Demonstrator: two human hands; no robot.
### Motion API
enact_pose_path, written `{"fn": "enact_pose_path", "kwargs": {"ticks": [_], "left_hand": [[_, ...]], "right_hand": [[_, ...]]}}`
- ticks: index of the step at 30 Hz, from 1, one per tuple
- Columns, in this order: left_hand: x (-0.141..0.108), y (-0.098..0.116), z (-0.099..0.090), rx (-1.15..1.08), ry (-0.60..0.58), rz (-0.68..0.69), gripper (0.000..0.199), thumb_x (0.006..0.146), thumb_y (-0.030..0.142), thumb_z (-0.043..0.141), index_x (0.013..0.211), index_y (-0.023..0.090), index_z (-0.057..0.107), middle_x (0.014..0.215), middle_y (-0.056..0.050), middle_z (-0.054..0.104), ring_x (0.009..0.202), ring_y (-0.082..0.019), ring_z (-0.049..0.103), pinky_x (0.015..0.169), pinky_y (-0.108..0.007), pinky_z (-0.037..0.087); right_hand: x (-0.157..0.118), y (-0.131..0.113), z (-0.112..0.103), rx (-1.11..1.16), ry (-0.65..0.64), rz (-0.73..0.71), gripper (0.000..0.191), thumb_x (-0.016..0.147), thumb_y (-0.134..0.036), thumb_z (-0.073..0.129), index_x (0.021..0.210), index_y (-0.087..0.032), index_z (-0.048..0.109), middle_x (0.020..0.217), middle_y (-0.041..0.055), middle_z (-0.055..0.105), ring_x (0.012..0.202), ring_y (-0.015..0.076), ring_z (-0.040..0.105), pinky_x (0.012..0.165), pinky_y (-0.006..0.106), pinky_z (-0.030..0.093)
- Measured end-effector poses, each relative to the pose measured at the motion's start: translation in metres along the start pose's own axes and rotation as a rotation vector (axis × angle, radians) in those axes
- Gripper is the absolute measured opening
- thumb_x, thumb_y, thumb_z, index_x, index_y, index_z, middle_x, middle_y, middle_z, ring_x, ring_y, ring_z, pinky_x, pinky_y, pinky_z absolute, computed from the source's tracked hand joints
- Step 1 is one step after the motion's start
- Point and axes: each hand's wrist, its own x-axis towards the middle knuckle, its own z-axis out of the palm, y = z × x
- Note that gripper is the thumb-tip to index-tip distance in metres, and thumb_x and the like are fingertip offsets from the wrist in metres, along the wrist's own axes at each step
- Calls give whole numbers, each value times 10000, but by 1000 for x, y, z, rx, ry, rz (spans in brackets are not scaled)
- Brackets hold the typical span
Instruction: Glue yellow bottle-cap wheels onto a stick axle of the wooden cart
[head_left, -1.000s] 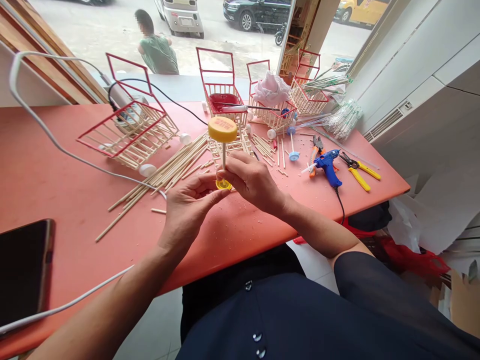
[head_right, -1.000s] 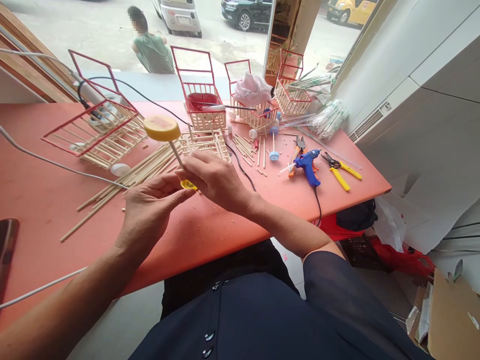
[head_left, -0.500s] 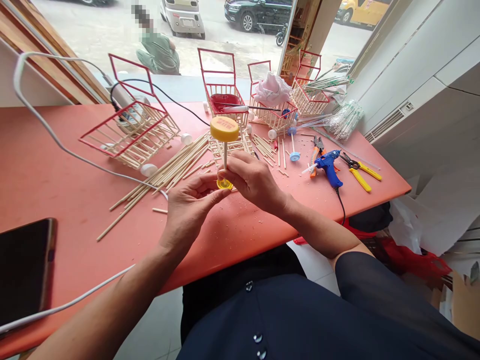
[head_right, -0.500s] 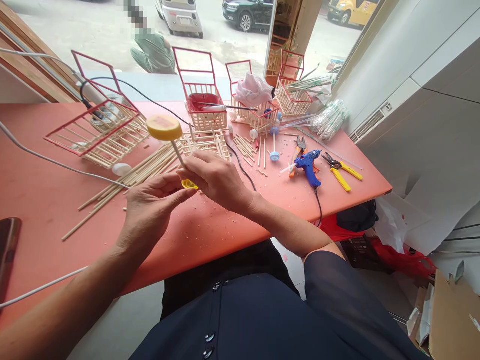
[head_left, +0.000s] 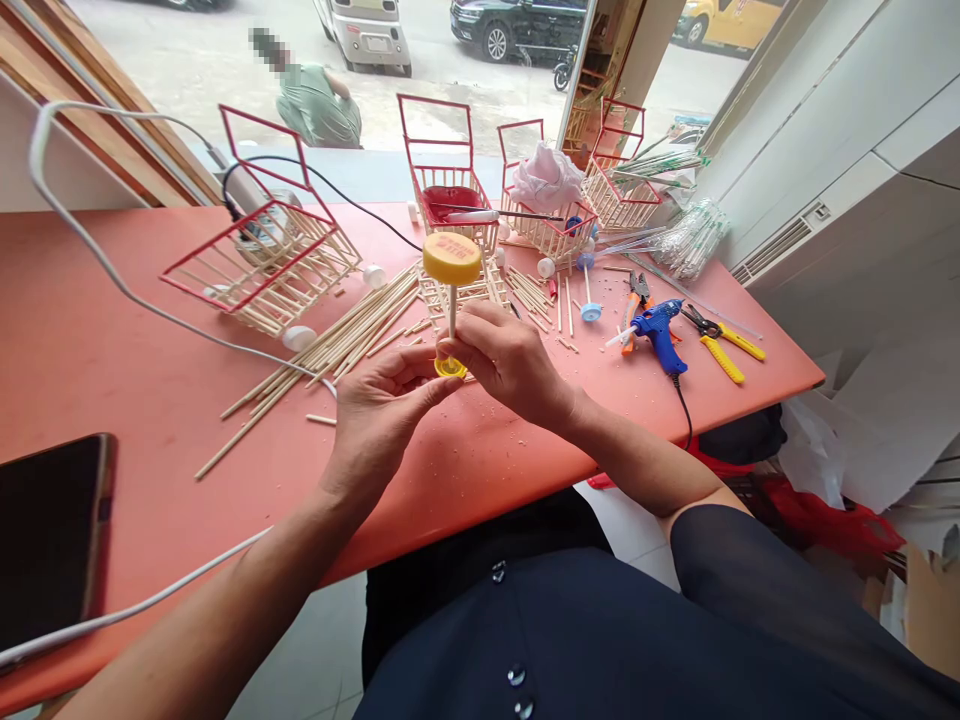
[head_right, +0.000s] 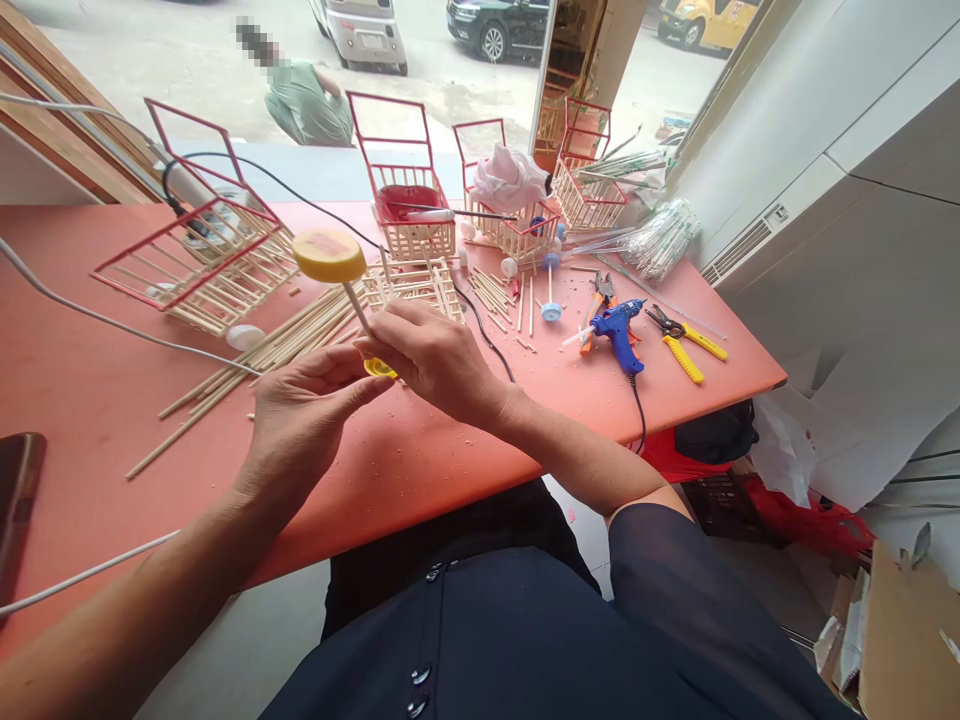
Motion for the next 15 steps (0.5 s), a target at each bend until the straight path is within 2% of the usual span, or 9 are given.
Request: {"fn": "enact_pose_path", "kwargs": {"ticks": [5, 15], "left_hand": [[0, 0, 0, 8, -2, 4, 389, 657, 381, 1004, 965, 207, 843, 911, -24, 813, 896, -212, 782, 849, -323, 656], [-1, 1, 0, 7, 5, -19, 420, 640, 402, 1011, 968, 200, 844, 983, -63, 841, 950, -242, 787, 916, -380, 655]], "right_hand": [[0, 0, -1, -11, -7, 10, 349, 1156, -337, 450, 829, -220, 469, 848, -15, 471, 799, 120, 446, 755, 247, 383], [1, -2, -1, -22, 21, -25, 342, 1147, -319, 476, 819, -225, 446, 836, -18, 462, 790, 120, 448, 742, 241, 381]]}}
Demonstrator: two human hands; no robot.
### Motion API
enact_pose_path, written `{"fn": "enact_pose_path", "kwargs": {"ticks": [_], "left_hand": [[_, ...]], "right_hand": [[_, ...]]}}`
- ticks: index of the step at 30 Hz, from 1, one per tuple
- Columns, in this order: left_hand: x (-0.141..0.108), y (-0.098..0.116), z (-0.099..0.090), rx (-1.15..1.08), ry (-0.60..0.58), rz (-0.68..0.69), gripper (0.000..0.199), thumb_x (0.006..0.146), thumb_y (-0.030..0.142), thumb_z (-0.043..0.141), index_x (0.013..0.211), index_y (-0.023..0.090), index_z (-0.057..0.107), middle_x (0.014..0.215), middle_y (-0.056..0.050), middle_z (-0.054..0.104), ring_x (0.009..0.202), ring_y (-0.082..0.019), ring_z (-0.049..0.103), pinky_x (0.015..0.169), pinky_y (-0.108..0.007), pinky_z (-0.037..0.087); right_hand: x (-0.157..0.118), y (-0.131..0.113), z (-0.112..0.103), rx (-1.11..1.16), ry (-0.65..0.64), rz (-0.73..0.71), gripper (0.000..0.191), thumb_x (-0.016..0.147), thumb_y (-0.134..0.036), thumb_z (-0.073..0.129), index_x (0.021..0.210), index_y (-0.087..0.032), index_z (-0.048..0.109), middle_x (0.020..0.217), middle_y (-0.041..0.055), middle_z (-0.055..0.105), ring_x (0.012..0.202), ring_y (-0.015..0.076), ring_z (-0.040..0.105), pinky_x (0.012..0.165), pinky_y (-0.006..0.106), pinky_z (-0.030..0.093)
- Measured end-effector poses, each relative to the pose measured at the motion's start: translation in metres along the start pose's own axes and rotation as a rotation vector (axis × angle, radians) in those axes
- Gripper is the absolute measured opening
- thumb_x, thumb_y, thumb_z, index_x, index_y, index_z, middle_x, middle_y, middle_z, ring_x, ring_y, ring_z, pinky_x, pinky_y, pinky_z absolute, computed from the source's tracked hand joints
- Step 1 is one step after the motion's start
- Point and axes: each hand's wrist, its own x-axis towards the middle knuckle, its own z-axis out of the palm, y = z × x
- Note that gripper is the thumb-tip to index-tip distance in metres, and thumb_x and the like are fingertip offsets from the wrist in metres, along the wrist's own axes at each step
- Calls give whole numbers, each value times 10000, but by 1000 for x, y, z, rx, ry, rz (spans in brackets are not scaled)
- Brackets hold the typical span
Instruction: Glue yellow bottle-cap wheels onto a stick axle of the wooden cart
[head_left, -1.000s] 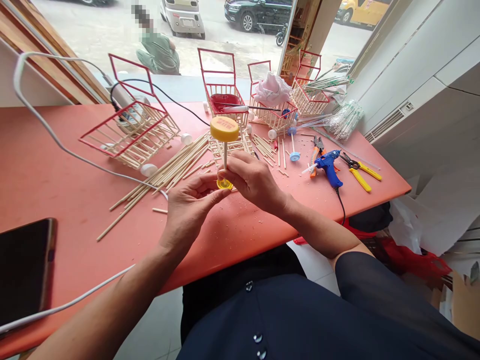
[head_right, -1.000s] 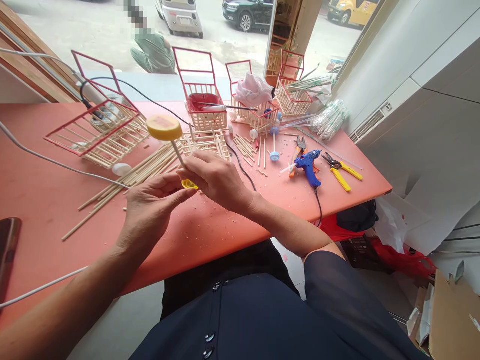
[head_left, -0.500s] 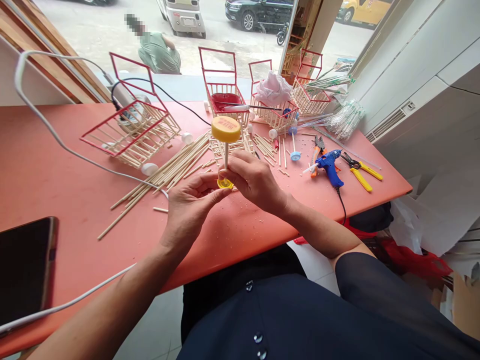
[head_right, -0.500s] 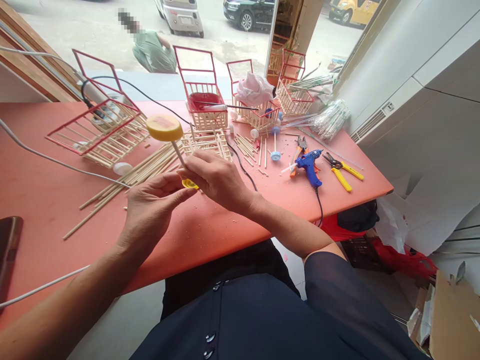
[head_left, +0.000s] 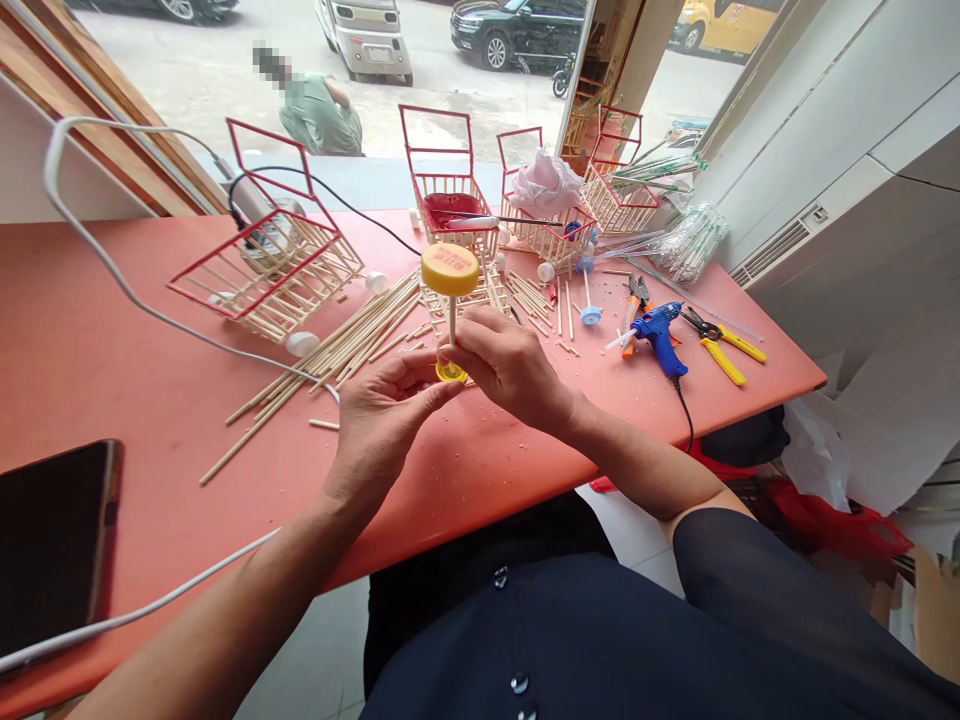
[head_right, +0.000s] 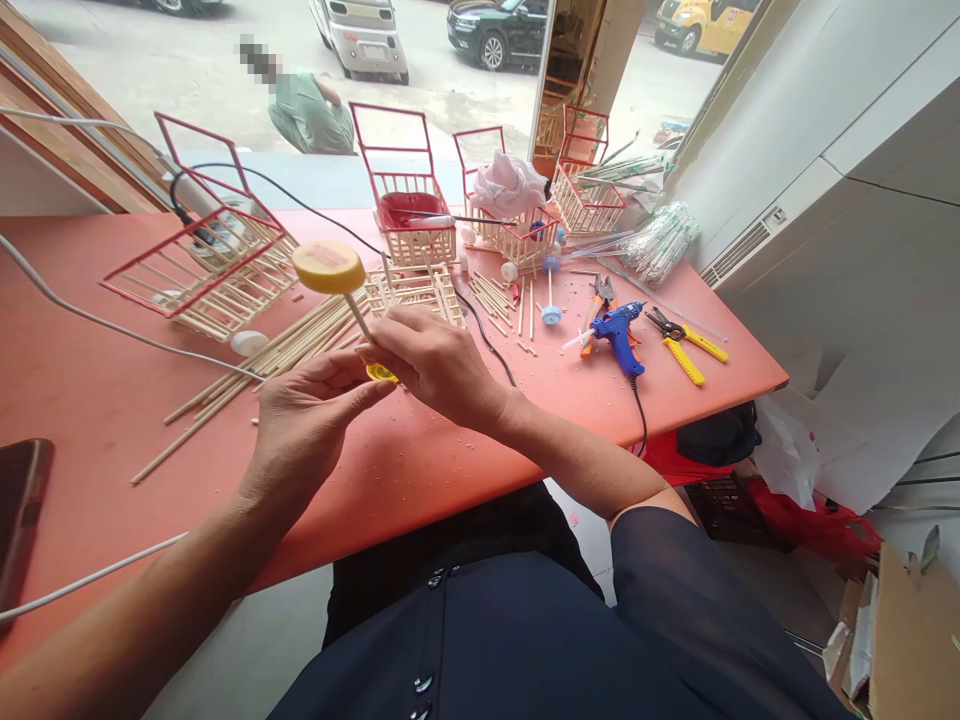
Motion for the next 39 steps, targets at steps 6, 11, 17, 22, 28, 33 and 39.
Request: {"fn": "enact_pose_path", "kwargs": {"ticks": [6, 11, 17, 22, 28, 33, 39], "left_hand": [[0, -1, 1, -30, -6, 5, 387, 665, 372, 1003, 987, 213, 857, 992, -66, 850, 943, -236, 791, 921, -377, 661], [0, -1, 1, -37, -11, 11, 361, 676, 353, 994, 990, 230, 864, 1000, -57, 855, 941, -227, 798, 915, -357, 667], [-1, -1, -1, -40, -12, 15, 353, 680, 354, 993, 988, 238, 865, 993, -49, 855, 937, -223, 798, 904, -349, 669], [0, 0, 1, -32, -12, 9, 337, 673, 344, 1001, 965, 246, 865, 979, -46, 853, 939, -231, 794, 913, -364, 670], [-1, 0, 1, -37, -12, 7, 358, 662, 358, 1008, 967, 241, 860, 982, -49, 848, 954, -243, 793, 926, -384, 665], [-1, 0, 1, -25, -16, 9, 346, 683, 367, 999, 972, 244, 854, 985, -44, 843, 958, -243, 789, 936, -393, 663], [0, 0, 0, -14, -23, 18, 326, 684, 368, 999, 945, 245, 847, 895, -17, 812, 929, -235, 777, 918, -391, 667]], "right_hand": [[-1, 2, 0, 12, -44, 37, 352, 1154, -353, 445, 825, -229, 441, 839, -14, 460, 799, 130, 443, 748, 258, 379], [0, 0, 0, 18, -12, 15, 346, 1153, -331, 448, 823, -229, 438, 836, -17, 459, 794, 127, 441, 746, 251, 383], [0, 0, 0, 18, 12, 1, 344, 1153, -326, 450, 823, -230, 433, 833, -20, 454, 782, 123, 442, 737, 244, 386], [0, 0, 0, 10, -16, 32, 357, 1152, -345, 448, 814, -234, 423, 832, -18, 454, 789, 128, 449, 743, 253, 392], [0, 0, 0, 13, -27, 34, 361, 1153, -350, 447, 812, -235, 417, 828, -18, 450, 788, 130, 439, 747, 254, 387], [-1, 1, 1, 8, 8, 11, 359, 1153, -333, 452, 811, -235, 409, 829, -22, 449, 783, 123, 441, 736, 244, 373], [0, 2, 1, -32, -17, 15, 367, 1162, -369, 410, 820, -239, 400, 833, -19, 457, 790, 131, 448, 738, 255, 372]]}}
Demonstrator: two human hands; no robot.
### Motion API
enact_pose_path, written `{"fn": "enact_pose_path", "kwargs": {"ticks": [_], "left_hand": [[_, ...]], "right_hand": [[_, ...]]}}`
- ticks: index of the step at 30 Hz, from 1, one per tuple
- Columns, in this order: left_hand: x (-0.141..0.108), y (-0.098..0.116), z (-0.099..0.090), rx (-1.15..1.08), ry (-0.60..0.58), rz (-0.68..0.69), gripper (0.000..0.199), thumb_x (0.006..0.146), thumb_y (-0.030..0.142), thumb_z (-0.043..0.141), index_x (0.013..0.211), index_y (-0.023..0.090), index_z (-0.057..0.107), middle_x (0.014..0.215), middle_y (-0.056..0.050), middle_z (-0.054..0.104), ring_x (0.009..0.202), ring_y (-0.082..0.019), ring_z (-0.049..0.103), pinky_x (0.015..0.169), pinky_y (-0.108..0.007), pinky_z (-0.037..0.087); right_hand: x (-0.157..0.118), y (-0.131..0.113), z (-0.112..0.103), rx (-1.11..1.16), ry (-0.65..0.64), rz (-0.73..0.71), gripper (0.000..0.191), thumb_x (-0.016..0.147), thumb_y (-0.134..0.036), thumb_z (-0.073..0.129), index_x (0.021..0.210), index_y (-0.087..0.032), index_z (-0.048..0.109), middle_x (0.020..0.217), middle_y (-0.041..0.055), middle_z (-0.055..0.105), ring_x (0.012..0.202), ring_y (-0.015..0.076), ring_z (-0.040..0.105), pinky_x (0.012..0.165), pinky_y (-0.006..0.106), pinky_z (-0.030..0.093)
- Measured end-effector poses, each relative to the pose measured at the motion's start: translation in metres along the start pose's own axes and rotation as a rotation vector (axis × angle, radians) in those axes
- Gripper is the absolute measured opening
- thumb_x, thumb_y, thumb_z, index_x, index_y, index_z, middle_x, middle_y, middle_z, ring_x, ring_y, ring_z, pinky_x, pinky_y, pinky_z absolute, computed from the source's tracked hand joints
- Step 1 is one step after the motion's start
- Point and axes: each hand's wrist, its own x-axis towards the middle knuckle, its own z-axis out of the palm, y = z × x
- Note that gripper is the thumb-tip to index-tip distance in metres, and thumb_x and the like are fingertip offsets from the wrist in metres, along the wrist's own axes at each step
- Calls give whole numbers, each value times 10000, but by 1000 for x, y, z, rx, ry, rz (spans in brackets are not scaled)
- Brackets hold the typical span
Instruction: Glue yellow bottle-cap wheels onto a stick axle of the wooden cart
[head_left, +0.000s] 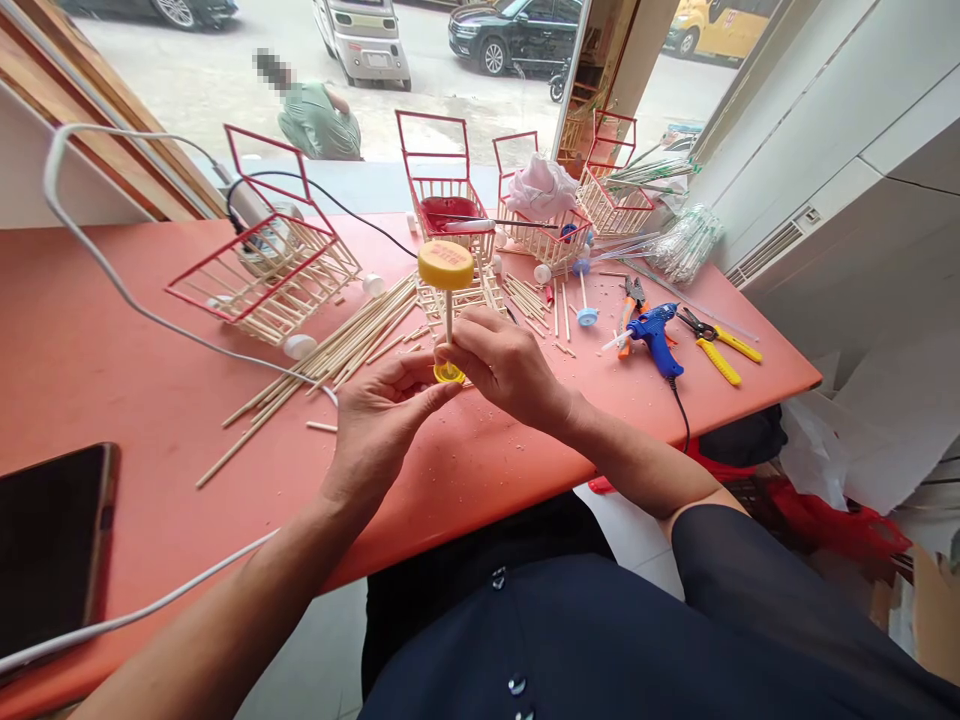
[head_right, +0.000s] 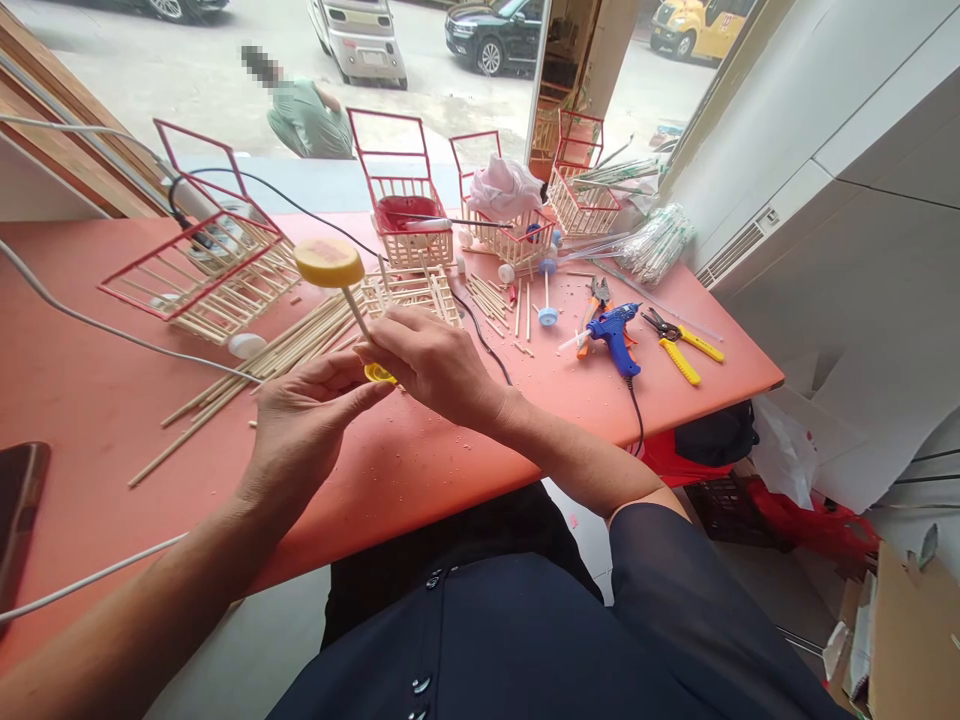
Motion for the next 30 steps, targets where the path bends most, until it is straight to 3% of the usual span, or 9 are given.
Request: {"fn": "enact_pose_path", "kwargs": {"ticks": [10, 30], "left_hand": [[0, -2, -1, 51, 30, 7, 347, 672, 378, 984, 951, 228, 843, 926, -21, 819, 941, -233, 789, 889, -348, 669], [-1, -1, 2, -18, 37, 5, 375, 642, 371, 1010, 951, 233, 850, 957, -41, 828, 931, -235, 787, 894, -377, 665]], "right_hand": [[-2, 1, 0, 15, -43, 44, 387, 1164, -396, 388, 820, -229, 448, 843, -7, 473, 814, 138, 460, 780, 272, 404], [-1, -2, 0, 12, -38, 50, 357, 1161, -340, 398, 828, -227, 459, 853, -2, 473, 837, 140, 486, 794, 270, 433]]}}
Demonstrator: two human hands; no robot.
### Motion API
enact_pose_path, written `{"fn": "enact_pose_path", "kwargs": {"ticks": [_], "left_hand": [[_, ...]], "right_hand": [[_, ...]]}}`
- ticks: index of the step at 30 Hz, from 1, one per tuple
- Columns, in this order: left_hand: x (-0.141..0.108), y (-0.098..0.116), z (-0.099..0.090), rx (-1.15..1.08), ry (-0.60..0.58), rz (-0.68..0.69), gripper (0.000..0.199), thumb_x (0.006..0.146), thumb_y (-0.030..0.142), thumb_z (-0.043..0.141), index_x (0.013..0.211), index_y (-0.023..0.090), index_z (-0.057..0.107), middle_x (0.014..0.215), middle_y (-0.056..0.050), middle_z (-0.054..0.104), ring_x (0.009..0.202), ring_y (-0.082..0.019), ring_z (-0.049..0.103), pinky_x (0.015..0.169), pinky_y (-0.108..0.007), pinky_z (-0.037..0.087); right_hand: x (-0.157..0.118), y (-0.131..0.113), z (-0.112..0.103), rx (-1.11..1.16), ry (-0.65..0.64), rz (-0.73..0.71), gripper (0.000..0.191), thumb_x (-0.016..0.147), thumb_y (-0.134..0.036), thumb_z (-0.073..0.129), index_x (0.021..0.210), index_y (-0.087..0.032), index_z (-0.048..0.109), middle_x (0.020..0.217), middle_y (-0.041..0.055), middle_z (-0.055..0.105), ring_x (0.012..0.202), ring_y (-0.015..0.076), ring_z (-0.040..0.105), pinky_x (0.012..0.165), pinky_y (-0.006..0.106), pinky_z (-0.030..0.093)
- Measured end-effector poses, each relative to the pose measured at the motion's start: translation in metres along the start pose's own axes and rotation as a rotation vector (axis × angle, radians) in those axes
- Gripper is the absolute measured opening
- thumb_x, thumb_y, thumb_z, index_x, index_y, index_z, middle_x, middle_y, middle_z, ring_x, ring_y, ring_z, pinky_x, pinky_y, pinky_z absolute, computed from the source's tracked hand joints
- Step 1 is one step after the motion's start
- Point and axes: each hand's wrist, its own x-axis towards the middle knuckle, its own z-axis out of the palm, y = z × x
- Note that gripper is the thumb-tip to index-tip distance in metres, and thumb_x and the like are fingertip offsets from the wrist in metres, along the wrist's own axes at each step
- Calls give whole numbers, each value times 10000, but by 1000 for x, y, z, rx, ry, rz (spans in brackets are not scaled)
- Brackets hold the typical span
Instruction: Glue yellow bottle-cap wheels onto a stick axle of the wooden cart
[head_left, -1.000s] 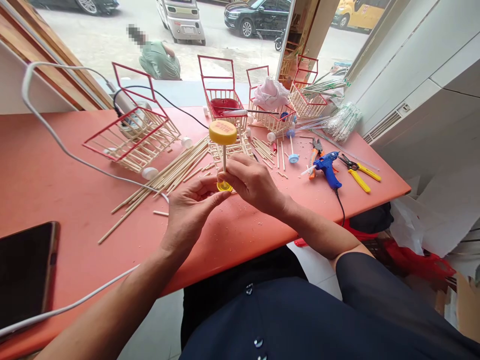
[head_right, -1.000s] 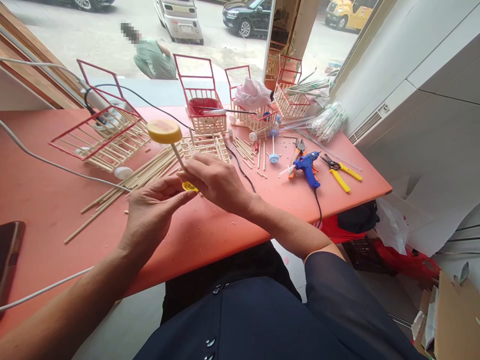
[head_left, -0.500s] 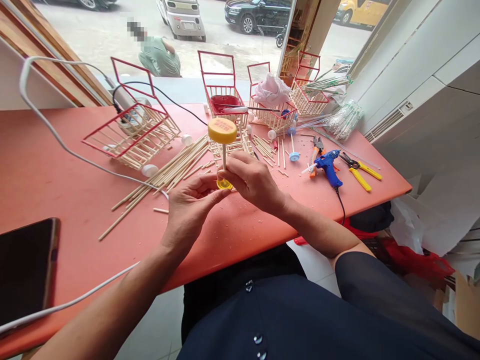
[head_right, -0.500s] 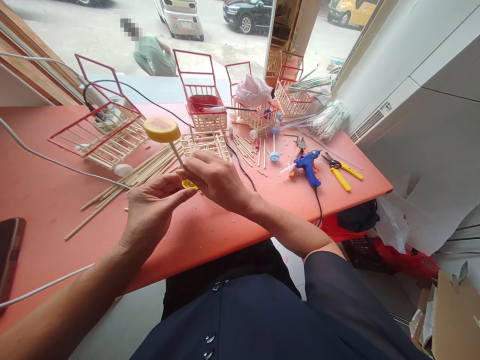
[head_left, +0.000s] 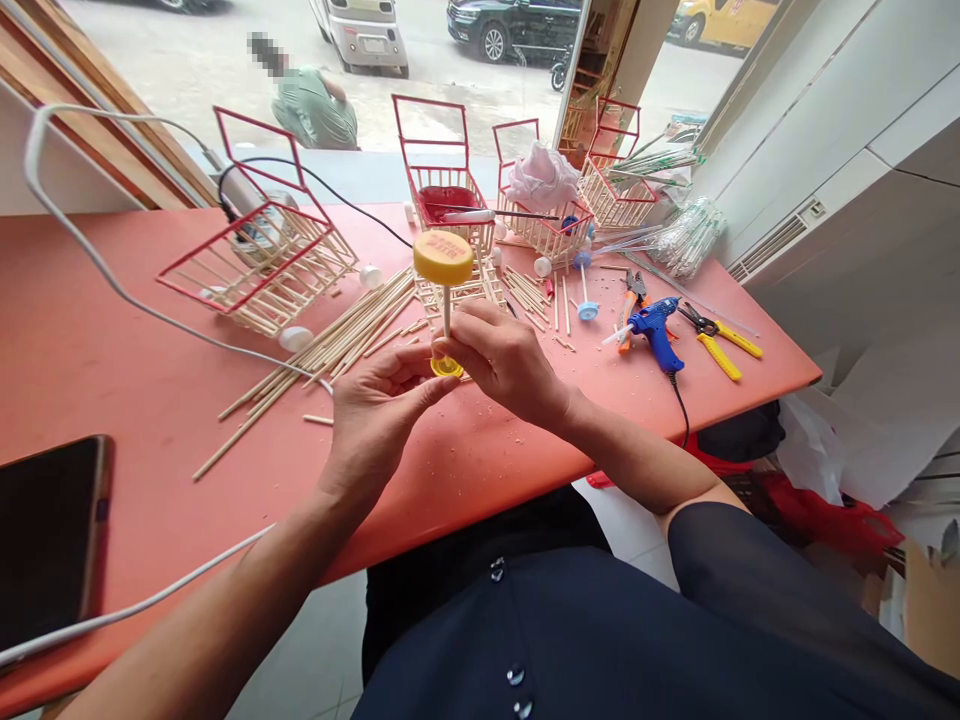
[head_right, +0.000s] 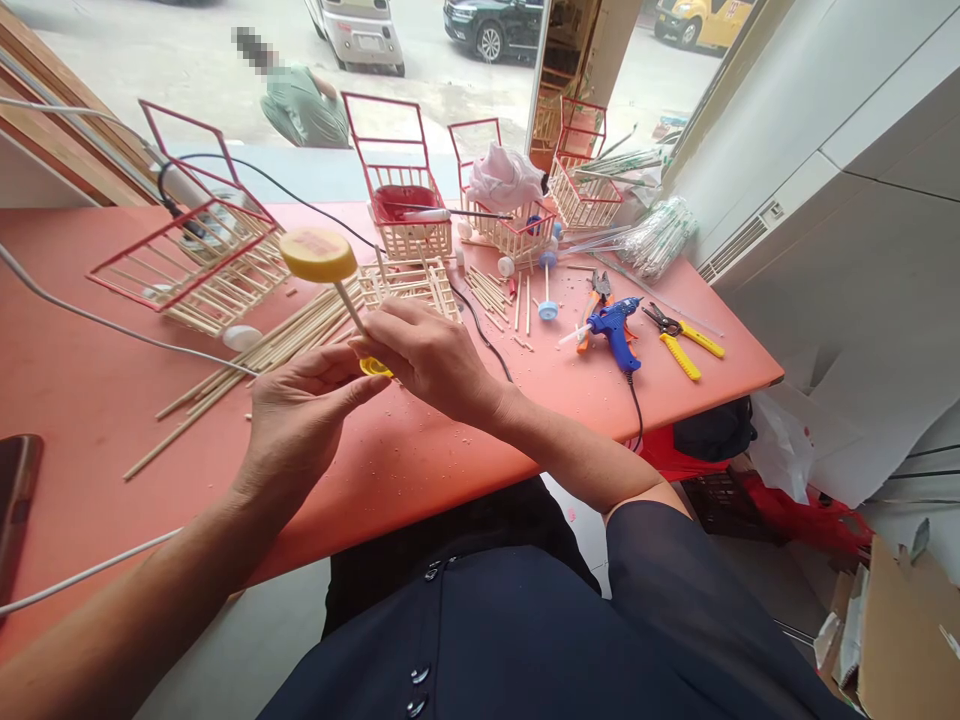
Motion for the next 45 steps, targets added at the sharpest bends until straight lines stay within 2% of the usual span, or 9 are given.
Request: {"fn": "enact_pose_path", "kwargs": {"ticks": [6, 12, 20, 26, 45], "left_hand": [[1, 0, -1, 31, 5, 5, 438, 627, 424, 1017, 962, 208, 836, 950, -43, 816, 931, -239, 786, 892, -373, 661], [1, -1, -2, 19, -13, 23, 363, 668, 367, 1002, 970, 233, 850, 941, -26, 822, 909, -208, 781, 858, -328, 654], [0, -2, -1, 10, -10, 20, 393, 658, 385, 1010, 973, 214, 848, 942, -35, 830, 883, -208, 786, 842, -331, 665], [0, -1, 0, -46, -16, 21, 352, 679, 321, 1005, 973, 205, 849, 943, -40, 838, 884, -189, 778, 847, -314, 658], [1, -4, -1, -62, -22, 34, 313, 682, 295, 985, 968, 247, 869, 953, -36, 849, 878, -180, 786, 838, -299, 659]], "right_hand": [[0, -1, -1, -8, 15, -16, 330, 1153, -292, 428, 829, -231, 439, 853, -8, 468, 834, 135, 488, 783, 260, 427], [0, 0, -1, 8, 27, -29, 325, 1150, -284, 440, 831, -228, 446, 856, -11, 472, 827, 129, 478, 782, 257, 419], [1, -2, -1, -14, 45, -51, 361, 1167, -343, 396, 825, -231, 427, 843, -12, 464, 815, 125, 476, 777, 248, 423], [1, -2, -1, 12, 80, -74, 358, 1162, -334, 415, 821, -228, 429, 836, -19, 457, 803, 120, 463, 770, 240, 418], [0, -1, -1, -1, 46, -54, 369, 1169, -352, 394, 824, -228, 430, 848, -14, 459, 814, 121, 471, 769, 250, 410]]}}
